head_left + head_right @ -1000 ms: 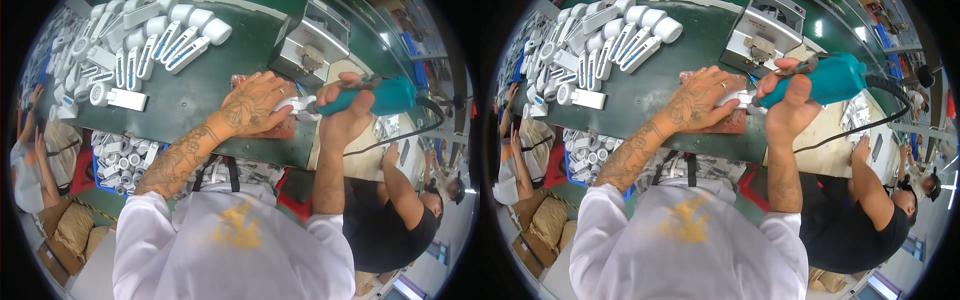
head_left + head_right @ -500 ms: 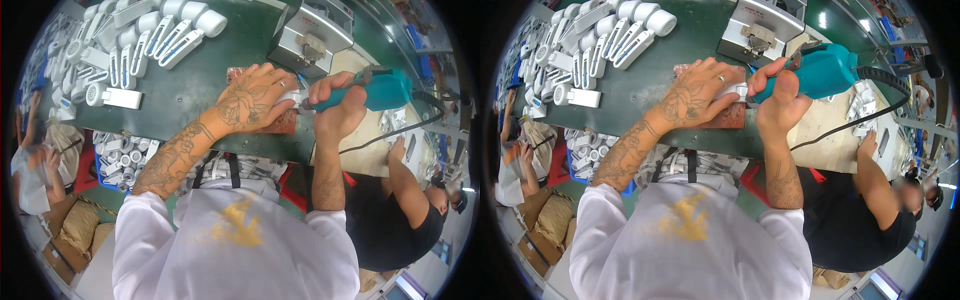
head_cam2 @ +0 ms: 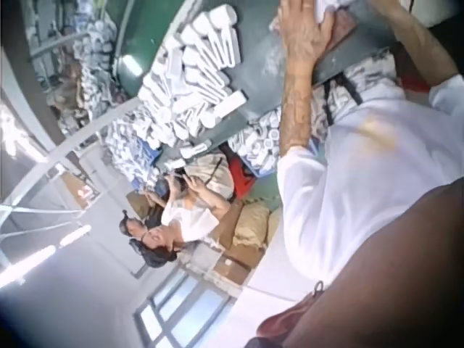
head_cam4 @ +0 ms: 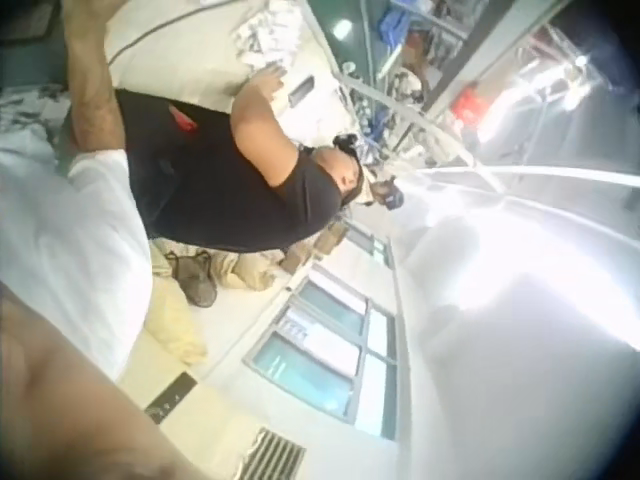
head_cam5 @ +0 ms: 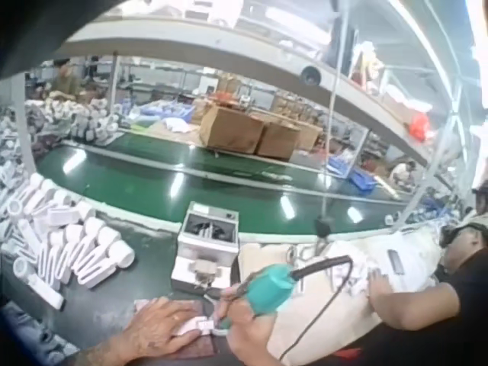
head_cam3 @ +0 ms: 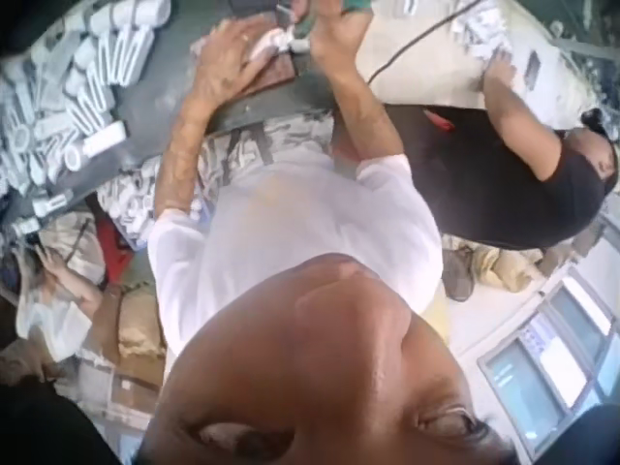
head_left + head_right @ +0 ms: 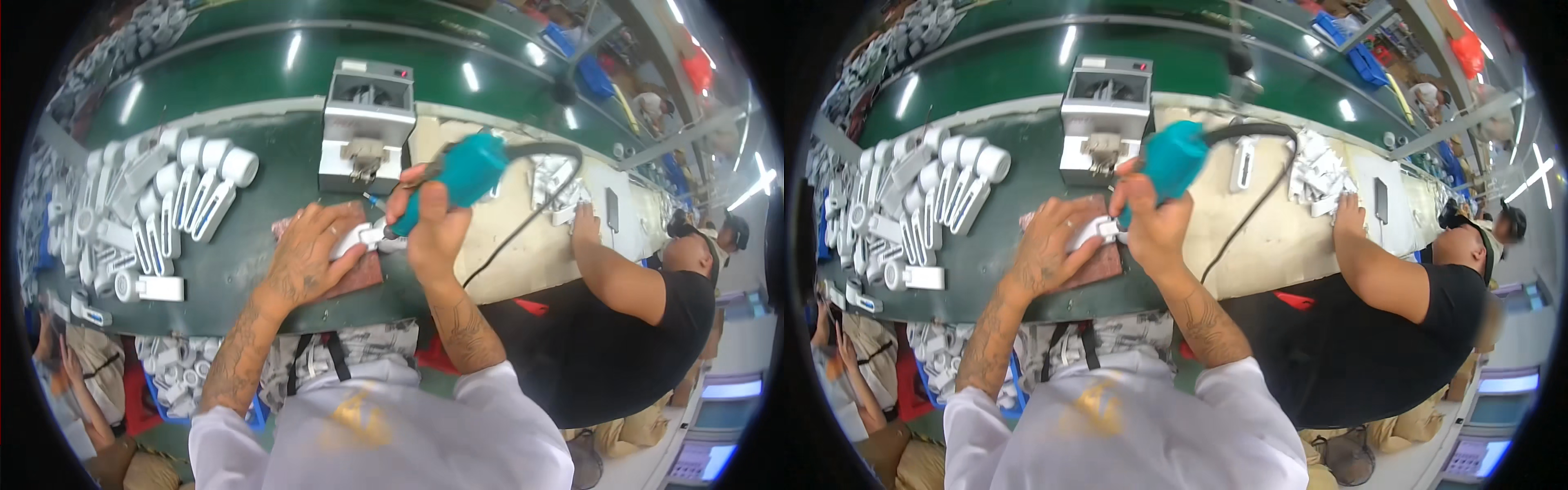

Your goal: Assembling the housing and electronic components of handheld fans at a factory workstation.

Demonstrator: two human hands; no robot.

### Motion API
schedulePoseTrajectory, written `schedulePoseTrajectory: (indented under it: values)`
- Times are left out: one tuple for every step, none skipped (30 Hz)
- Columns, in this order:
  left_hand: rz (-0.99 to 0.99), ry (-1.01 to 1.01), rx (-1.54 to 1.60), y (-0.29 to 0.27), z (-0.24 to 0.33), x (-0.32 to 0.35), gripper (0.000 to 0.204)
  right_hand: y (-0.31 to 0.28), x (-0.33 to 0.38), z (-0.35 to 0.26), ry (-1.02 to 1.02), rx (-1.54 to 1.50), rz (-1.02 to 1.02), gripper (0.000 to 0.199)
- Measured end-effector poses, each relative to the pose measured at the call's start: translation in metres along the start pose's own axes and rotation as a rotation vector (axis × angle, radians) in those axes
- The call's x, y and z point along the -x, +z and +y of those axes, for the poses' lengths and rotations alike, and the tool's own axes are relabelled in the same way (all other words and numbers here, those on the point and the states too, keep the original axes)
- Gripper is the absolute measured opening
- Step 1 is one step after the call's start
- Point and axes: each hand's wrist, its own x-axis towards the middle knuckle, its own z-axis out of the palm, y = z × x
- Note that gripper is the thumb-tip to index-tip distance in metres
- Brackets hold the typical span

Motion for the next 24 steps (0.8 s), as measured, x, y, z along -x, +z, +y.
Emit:
schedulePoseTrajectory:
  values:
    - [-0.014,0.001,-0.029,-0.002,0.004,0.001,0.040,-0.007,-0.005,-0.006,-0.027,0.024,0.078,0.058]
    - [0.015,0.045,-0.006,-0.001,0.006,0.001,0.039,-0.014,-0.014,-0.011,-0.115,0.018,0.156,0.058]
    - [0.019,0.062,-0.009,-0.002,0.008,-0.001,0.039,-0.019,-0.026,-0.014,-0.198,0.012,0.232,0.058]
    - [-0.019,0.088,-0.051,-0.003,0.010,0.002,0.037,-0.022,-0.037,-0.017,-0.239,0.013,0.292,0.057]
    - [-0.065,0.122,-0.101,-0.005,0.017,0.002,0.035,-0.032,-0.047,-0.017,-0.288,0.090,0.338,0.054]
    - [-0.089,0.112,-0.090,-0.006,0.023,0.004,0.033,-0.044,-0.056,-0.012,-0.332,0.169,0.386,0.051]
    - [-0.093,0.123,-0.091,-0.007,0.026,0.005,0.033,-0.057,-0.063,0.001,-0.372,0.267,0.369,0.038]
    - [-0.091,0.069,-0.058,-0.006,0.026,0.006,0.033,-0.063,-0.065,0.011,-0.378,0.265,0.373,0.038]
    - [-0.090,0.013,-0.026,-0.006,0.025,0.007,0.032,-0.067,-0.064,0.021,-0.356,0.388,0.363,0.033]
    - [-0.090,0.014,-0.030,-0.007,0.024,0.009,0.032,-0.070,-0.063,0.033,-0.331,0.509,0.349,0.027]
    - [-0.053,-0.037,0.085,-0.008,0.023,0.011,0.033,-0.069,-0.059,0.046,-0.301,0.424,0.358,0.023]
    - [-0.013,-0.093,0.195,-0.010,0.021,0.013,0.033,-0.070,-0.055,0.055,-0.293,0.412,0.350,0.023]
    - [-0.004,-0.125,0.176,-0.013,0.021,0.018,0.033,-0.064,-0.050,0.061,-0.269,0.391,0.311,0.025]
    - [0.043,-0.232,0.261,-0.020,0.024,0.027,0.033,-0.055,-0.046,0.067,-0.238,0.362,0.266,0.027]
    - [0.103,-0.345,0.337,-0.026,0.027,0.037,0.034,-0.055,-0.047,0.075,-0.263,0.266,0.280,0.026]
    - [0.129,-0.418,0.402,-0.032,0.027,0.043,0.034,-0.058,-0.044,0.080,-0.227,0.291,0.325,0.022]
    - [0.205,-0.337,0.395,-0.033,0.020,0.045,0.035,-0.067,-0.042,0.082,-0.190,0.309,0.362,0.020]
    - [0.160,-0.400,0.438,-0.042,0.018,0.045,0.036,-0.084,-0.039,0.085,-0.200,0.324,0.330,0.017]
    - [0.218,-0.420,0.502,-0.044,0.016,0.051,0.037,-0.122,-0.037,0.107,-0.329,0.466,0.268,0.015]
    - [0.246,-0.431,0.496,-0.053,0.013,0.056,0.038,-0.122,-0.039,0.088,-0.324,0.679,0.253,0.021]
    - [0.254,-0.474,0.468,-0.067,0.014,0.060,0.039,-0.120,-0.039,0.079,-0.397,0.815,0.257,0.032]
    - [0.257,-0.505,0.455,-0.082,0.013,0.066,0.040,-0.109,-0.039,0.067,-0.298,0.583,0.286,0.034]
    - [0.332,-0.543,0.423,-0.092,0.007,0.078,0.042,-0.096,-0.038,0.064,-0.169,0.443,0.367,0.045]
    - [0.400,-0.570,0.404,-0.103,0.001,0.089,0.045,-0.085,-0.035,0.058,-0.151,0.403,0.282,0.057]
